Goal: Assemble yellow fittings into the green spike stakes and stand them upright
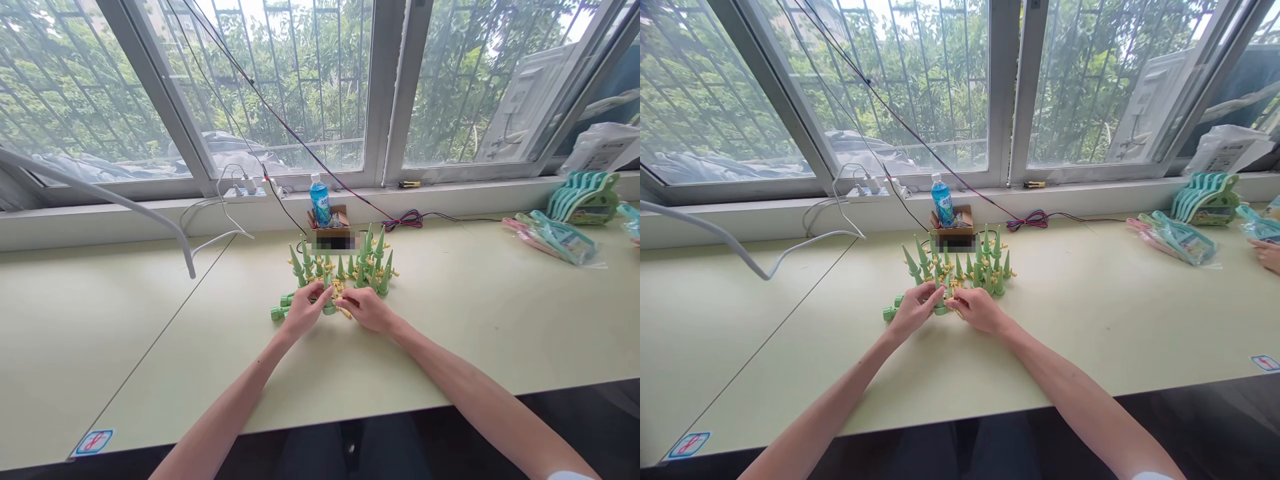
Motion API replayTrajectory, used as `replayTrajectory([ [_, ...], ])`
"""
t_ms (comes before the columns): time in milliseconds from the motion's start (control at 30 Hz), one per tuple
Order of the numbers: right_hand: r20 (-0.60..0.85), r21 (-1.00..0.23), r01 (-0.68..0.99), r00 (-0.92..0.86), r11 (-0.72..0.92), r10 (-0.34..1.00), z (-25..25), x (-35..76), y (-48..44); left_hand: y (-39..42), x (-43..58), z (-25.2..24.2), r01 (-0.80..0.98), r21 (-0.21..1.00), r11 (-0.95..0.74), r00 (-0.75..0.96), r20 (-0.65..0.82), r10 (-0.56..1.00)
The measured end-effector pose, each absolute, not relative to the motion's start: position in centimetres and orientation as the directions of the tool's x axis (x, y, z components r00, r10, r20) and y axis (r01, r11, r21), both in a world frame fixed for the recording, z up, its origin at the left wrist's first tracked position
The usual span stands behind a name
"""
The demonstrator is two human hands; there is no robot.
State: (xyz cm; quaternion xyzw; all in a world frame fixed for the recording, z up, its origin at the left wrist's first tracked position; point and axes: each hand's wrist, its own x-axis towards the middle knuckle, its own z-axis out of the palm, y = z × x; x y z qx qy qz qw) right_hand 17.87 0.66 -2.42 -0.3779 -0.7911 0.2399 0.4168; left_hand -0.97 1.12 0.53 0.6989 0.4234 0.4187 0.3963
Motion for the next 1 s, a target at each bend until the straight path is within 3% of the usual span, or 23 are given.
replayTrajectory([
  [600, 0.488, -0.666, 0.433, -0.363, 0.607, 0.794, -2.21, 17.89, 0.64, 1.57, -1.04, 0.06, 0.265, 0.868, -0.420, 0.233, 0.366, 0.901],
  [1000, 0.542, -0.677, 0.366, -0.340, 0.639, 0.769, -2.30, 17.29, -0.19, 0.76, -0.74, 0.88, 0.117, 0.966, -0.230, 0.278, 0.190, 0.942],
])
